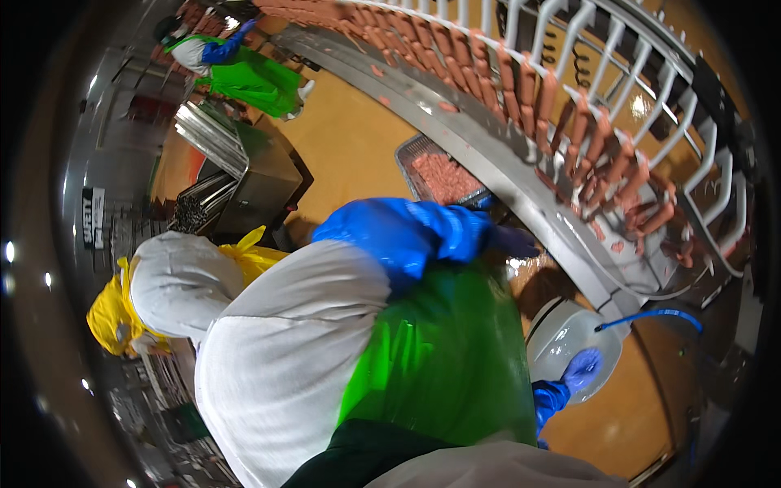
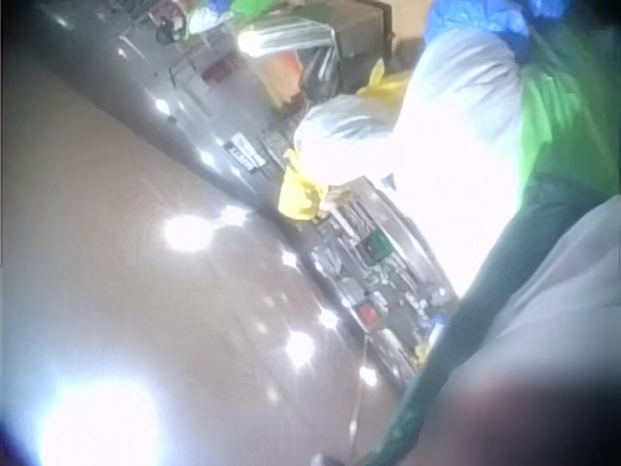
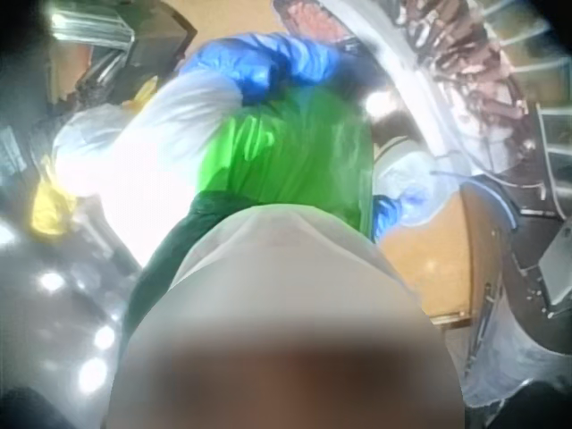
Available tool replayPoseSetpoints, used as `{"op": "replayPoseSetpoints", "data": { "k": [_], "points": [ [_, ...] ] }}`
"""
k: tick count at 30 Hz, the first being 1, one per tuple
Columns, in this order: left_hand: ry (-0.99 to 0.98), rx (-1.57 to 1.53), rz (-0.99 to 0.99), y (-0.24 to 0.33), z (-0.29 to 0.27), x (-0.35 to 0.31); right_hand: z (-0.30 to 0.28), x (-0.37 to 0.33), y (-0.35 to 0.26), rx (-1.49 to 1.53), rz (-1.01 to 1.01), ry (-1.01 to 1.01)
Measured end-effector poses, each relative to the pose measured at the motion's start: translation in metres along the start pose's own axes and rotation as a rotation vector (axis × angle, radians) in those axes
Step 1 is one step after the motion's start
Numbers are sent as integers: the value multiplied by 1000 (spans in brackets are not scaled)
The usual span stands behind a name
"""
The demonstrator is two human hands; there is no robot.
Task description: The person repeatedly takes raw sausage links from a bin and places them onto hooks on a moving conveyor line. They work continuously to fill the available hooks as the line advances.
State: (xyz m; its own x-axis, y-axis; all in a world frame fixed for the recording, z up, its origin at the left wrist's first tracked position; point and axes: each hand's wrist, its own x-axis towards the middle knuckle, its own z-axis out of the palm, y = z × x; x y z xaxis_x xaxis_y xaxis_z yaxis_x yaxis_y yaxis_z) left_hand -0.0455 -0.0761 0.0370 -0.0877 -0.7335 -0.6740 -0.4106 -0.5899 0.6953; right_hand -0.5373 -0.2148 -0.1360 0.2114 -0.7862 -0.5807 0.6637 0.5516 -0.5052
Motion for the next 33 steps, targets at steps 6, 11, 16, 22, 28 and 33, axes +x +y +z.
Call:
{"op": "replayPoseSetpoints", "data": {
  "k": [6,11,16,22,28,33],
  "points": [
    [-170,-796,317,76,114,109,305,-126,84,-504,-416,-337],
    [-133,-492,574,40,73,69,307,-95,160,-1148,-1112,-58],
    [-66,-603,596,-67,-44,-23,345,-89,229,-1413,-581,-348],
    [586,-826,251,-210,-180,-162,602,-142,371,-1087,-636,-942],
    [561,-1013,225,-306,-197,-219,704,-133,448,-919,-351,-924],
    [631,-973,349,-315,-226,-231,774,-188,434,-338,-26,-831]
  ]
}}
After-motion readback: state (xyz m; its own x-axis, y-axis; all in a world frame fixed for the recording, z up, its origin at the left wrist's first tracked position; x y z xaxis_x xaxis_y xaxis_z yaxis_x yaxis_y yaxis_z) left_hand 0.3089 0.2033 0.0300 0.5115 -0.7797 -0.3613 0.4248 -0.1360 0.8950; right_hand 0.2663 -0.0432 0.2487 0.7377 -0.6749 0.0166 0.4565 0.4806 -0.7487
